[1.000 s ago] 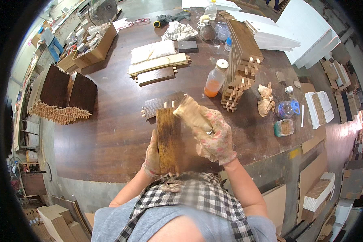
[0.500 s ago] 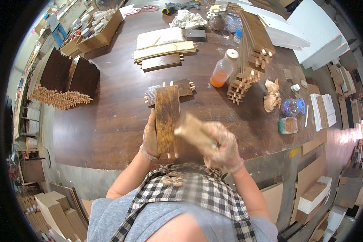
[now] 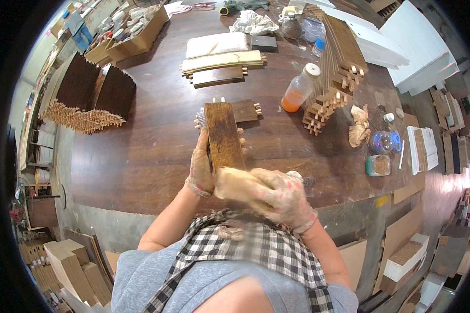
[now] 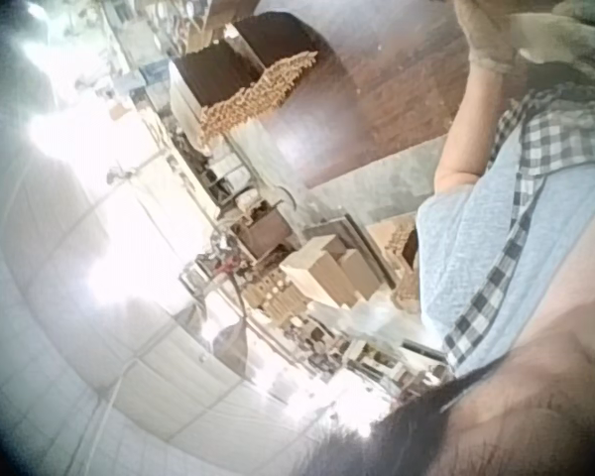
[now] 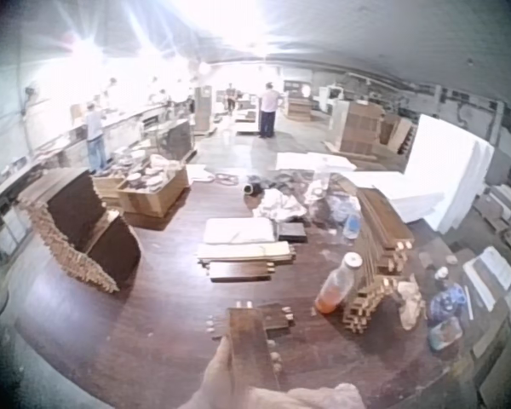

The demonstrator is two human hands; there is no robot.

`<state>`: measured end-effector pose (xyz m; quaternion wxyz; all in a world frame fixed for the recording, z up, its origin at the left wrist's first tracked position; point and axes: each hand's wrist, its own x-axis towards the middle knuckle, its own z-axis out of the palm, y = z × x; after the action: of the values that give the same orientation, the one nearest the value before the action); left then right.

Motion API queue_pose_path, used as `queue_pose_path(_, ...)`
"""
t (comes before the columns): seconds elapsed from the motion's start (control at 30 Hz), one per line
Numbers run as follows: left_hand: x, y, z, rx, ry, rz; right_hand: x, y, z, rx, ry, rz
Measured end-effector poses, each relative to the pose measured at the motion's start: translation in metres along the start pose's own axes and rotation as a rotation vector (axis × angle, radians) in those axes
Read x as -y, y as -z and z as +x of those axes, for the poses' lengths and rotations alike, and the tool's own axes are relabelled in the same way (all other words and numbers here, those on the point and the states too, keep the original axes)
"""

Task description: The person applies stain to wooden blocks with a cloth and stacks them on a table.

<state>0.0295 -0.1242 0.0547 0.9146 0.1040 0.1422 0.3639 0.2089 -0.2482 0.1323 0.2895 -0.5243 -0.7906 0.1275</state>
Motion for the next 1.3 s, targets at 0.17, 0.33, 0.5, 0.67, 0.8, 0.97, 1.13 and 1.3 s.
queue_pose_path(0.17, -0.001, 0.005, 0.002, 0.08, -0.018, -0.095, -0.017, 0.005, -0.017, -0.114, -0.057, 0.06)
queue_pose_path(0.33, 0.001, 0.001, 0.003, 0.003, -0.046, -0.031, -0.014, -0.003, -0.011, -0.06, -0.009, 0.013)
queue_pose_path(0.5, -0.005, 0.006, 0.0, 0.069, 0.0, -0.078, -0.056, -0.008, -0.045, -0.622, -0.55, 0.776)
queue_pose_path(0.67, 0.01, -0.012, -0.001, 0.198, 0.011, 0.33, -0.012, -0.008, 0.026, -0.764, -0.26, 0.856)
queue_pose_path(0.8, 0.027, -0.009, -0.014, 0.337, -0.226, 0.848, -0.006, -0.051, 0.059, -0.561, 0.157, 0.133)
queue_pose_path(0.97, 0.026, -0.022, -0.015, 0.184, 0.333, -0.243, -0.068, -0.057, 0.092, -0.562, 0.071, -0.06)
queue_pose_path(1.13, 0.022, -0.008, -0.022, -0.057, 0.277, -0.167, -0.093, -0.021, 0.113, -0.726, -0.023, 0.338)
queue_pose_path(1.3, 0.024, 0.001, -0.022, 0.254, 0.142, -0.2, -0.036, -0.06, 0.098, -0.563, 0.257, 0.052)
